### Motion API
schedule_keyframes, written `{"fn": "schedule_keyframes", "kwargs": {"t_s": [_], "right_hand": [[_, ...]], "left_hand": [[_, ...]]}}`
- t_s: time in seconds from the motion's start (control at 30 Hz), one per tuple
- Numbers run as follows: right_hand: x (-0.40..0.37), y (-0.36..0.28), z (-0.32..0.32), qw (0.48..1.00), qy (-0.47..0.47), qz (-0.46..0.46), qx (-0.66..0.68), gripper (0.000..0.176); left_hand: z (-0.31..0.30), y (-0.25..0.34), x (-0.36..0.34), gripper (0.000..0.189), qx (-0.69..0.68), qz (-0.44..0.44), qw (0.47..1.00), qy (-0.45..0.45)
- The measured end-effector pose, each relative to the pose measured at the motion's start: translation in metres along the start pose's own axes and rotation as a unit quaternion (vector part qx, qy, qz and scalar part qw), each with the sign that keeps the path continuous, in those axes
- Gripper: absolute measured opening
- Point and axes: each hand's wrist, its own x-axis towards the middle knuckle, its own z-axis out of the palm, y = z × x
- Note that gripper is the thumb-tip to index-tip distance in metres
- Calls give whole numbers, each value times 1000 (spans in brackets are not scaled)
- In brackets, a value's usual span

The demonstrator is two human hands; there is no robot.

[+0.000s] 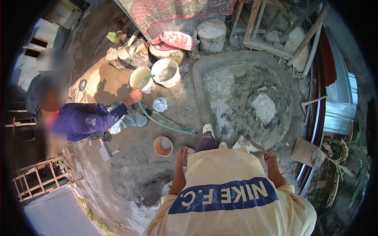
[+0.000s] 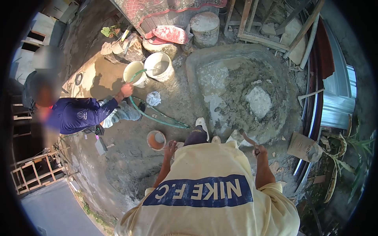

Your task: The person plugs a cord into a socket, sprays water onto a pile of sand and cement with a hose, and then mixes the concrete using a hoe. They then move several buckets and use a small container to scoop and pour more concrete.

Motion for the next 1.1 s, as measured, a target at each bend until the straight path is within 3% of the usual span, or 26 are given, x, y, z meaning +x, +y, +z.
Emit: {"fn": "schedule_keyframes", "kwargs": {"t_s": [0.07, 0.1, 0.17, 0.2, 0.27, 0.37, 0.47, 0.53, 0.6, 0.67, 0.73, 0.77, 0.8, 0.87, 0.9, 0.93, 1.0, 1.03, 1.1], "right_hand": [[-15, -20, 19, 993, -92, -36, 65, 12], [-3, -28, 28, 992, -93, -40, 70, 12], [52, -33, 25, 971, -91, 66, 212, 12], [51, -39, 33, 970, -89, 65, 215, 12], [46, -61, 54, 929, 21, 57, 365, 13], [42, -101, 81, 911, 29, 66, 407, 13], [48, -135, 120, 895, 11, 36, 444, 11], [55, -167, 155, 878, 35, 78, 470, 18], [64, -197, 184, 817, 61, 118, 561, 17], [76, -216, 213, 791, 56, 105, 600, 17], [89, -237, 246, 713, 97, 127, 683, 19], [102, -241, 253, 667, 98, 188, 714, 17], [117, -241, 261, 649, 98, 193, 729, 17], [124, -231, 289, 673, 65, 142, 723, 15], [110, -228, 305, 690, 79, 86, 714, 15], [142, -205, 302, 732, 5, 42, 680, 15], [127, -211, 316, 685, -56, 48, 725, 14], [100, -227, 338, 683, -14, -3, 730, 15], [86, -252, 357, 683, -17, 5, 731, 17]], "left_hand": [[0, 27, 10, 48, -12, 12, 1000, 1], [-2, 38, 15, 49, -18, 8, 1000, 7], [-7, 56, 23, 48, -21, -2, 1000, 6], [-9, 61, 28, 48, -20, -2, 1000, 2], [-13, 67, 37, 45, -9, -8, 1000, 2], [-12, 76, 61, 43, -39, 23, 999, 17], [-12, 104, 83, 42, -39, -1, 999, 18], [-9, 127, 109, 43, -5, 8, 1000, 24], [-2, 157, 143, 44, 29, 21, 999, 29], [1, 194, 177, 43, 2, 59, 998, 34], [4, 241, 223, 43, 30, 89, 995, 23], [5, 274, 244, 44, 35, 110, 993, -1], [5, 308, 267, 44, 46, 132, 990, -30], [7, 365, 323, 46, 41, 117, 988, -93], [11, 387, 349, 45, 26, 159, 980, -120], [21, 409, 372, 45, 4, 198, 970, -144], [43, 468, 401, 43, 84, 154, 967, -187], [58, 482, 422, 43, 76, 162, 960, -214], [94, 514, 449, 43, 76, 168, 945, -271]]}}
